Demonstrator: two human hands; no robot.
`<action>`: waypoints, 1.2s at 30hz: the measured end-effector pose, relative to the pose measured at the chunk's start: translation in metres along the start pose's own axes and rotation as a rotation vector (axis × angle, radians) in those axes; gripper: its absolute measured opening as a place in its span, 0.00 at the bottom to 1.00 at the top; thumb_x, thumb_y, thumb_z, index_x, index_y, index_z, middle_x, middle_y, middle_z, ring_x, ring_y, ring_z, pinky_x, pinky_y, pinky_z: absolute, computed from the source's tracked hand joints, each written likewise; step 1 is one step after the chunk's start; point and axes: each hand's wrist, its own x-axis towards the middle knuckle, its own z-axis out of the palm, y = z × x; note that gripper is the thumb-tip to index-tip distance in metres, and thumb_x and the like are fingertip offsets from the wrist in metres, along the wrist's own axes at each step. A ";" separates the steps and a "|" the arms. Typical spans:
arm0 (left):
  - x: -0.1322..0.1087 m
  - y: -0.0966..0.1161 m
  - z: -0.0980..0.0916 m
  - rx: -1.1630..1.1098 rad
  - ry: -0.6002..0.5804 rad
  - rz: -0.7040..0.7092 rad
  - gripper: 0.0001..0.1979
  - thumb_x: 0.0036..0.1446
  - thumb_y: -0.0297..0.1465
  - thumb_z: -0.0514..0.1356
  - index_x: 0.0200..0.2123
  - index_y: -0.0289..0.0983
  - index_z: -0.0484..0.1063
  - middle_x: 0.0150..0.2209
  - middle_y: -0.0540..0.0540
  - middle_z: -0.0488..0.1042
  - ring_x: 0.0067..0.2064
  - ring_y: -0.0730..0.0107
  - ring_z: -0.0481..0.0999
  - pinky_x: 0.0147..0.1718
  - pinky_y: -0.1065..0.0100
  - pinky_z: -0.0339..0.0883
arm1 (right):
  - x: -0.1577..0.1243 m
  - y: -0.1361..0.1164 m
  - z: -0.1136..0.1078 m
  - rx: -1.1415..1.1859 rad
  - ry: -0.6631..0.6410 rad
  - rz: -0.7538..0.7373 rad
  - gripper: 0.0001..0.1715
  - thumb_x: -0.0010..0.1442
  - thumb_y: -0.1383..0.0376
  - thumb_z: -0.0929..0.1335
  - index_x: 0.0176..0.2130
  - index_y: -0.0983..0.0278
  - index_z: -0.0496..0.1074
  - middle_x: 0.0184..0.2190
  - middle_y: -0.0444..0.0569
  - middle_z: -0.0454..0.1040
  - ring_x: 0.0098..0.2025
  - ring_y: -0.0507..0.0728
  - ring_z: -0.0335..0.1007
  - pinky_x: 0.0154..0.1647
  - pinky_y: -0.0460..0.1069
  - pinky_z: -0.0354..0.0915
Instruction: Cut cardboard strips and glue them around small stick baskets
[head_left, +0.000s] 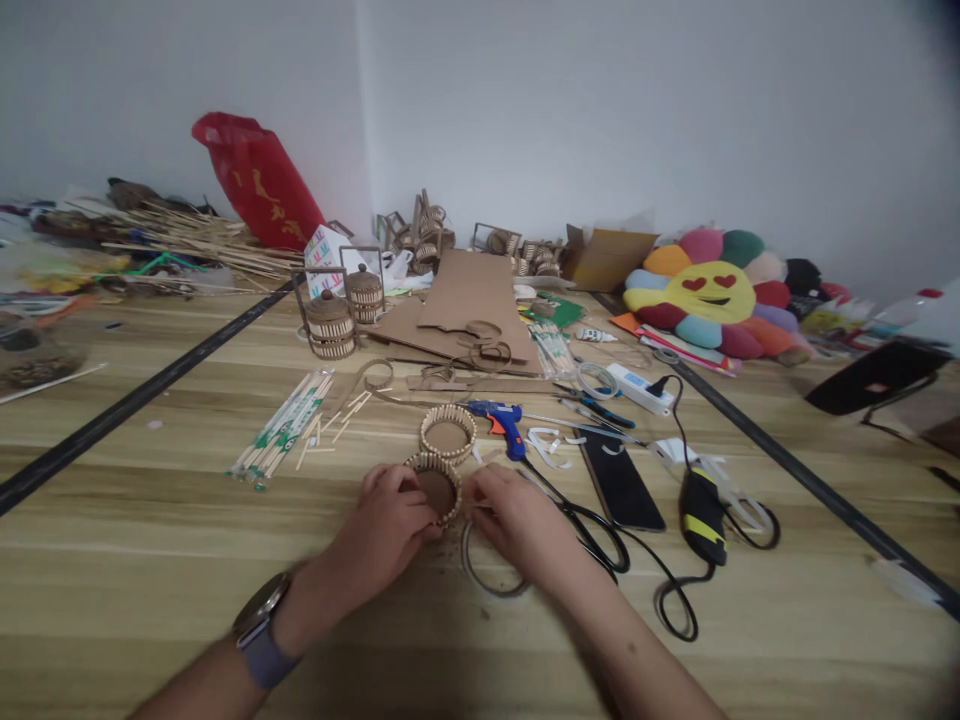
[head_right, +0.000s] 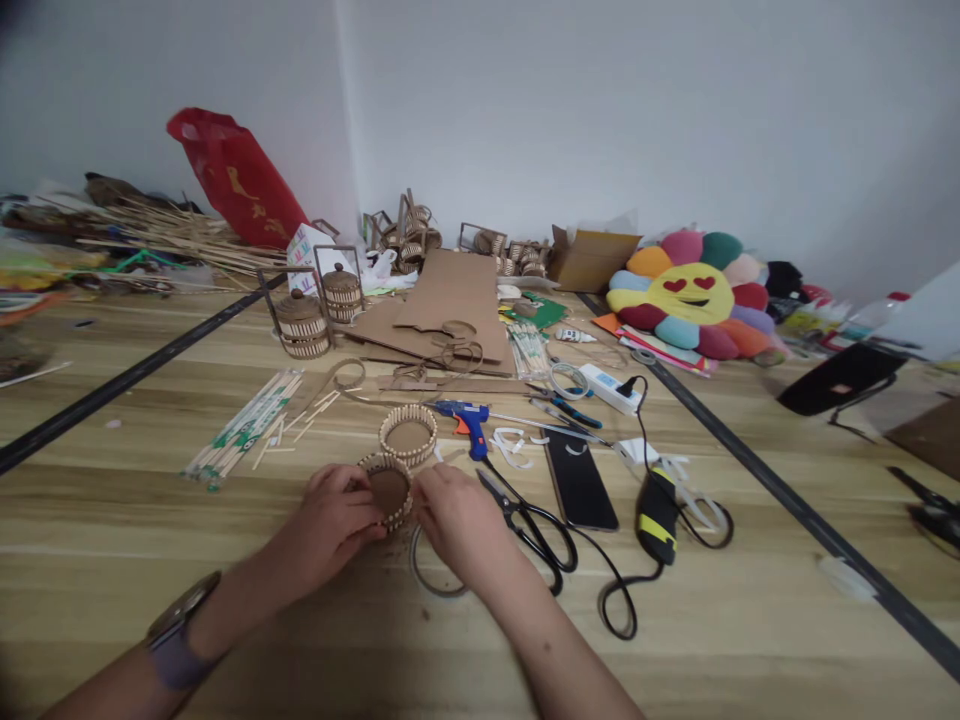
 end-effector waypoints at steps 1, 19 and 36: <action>0.000 -0.001 0.000 0.000 -0.003 0.002 0.06 0.63 0.30 0.65 0.32 0.42 0.78 0.35 0.50 0.81 0.47 0.54 0.71 0.51 0.50 0.56 | 0.000 0.000 -0.002 -0.027 -0.015 -0.005 0.09 0.62 0.74 0.67 0.41 0.63 0.74 0.40 0.50 0.78 0.44 0.59 0.73 0.44 0.50 0.62; -0.003 -0.015 -0.007 -0.042 -0.022 0.072 0.09 0.63 0.36 0.64 0.29 0.42 0.78 0.33 0.50 0.79 0.51 0.53 0.71 0.54 0.52 0.58 | 0.001 0.006 0.006 -0.140 -0.018 -0.183 0.15 0.66 0.73 0.66 0.46 0.60 0.77 0.39 0.50 0.79 0.45 0.58 0.73 0.58 0.55 0.52; 0.001 0.003 0.001 0.021 0.021 0.034 0.04 0.62 0.35 0.66 0.38 0.41 0.79 0.35 0.46 0.79 0.49 0.51 0.70 0.52 0.50 0.61 | 0.000 -0.005 0.009 -0.150 0.002 -0.142 0.11 0.69 0.70 0.64 0.39 0.63 0.76 0.35 0.49 0.77 0.42 0.58 0.72 0.58 0.56 0.52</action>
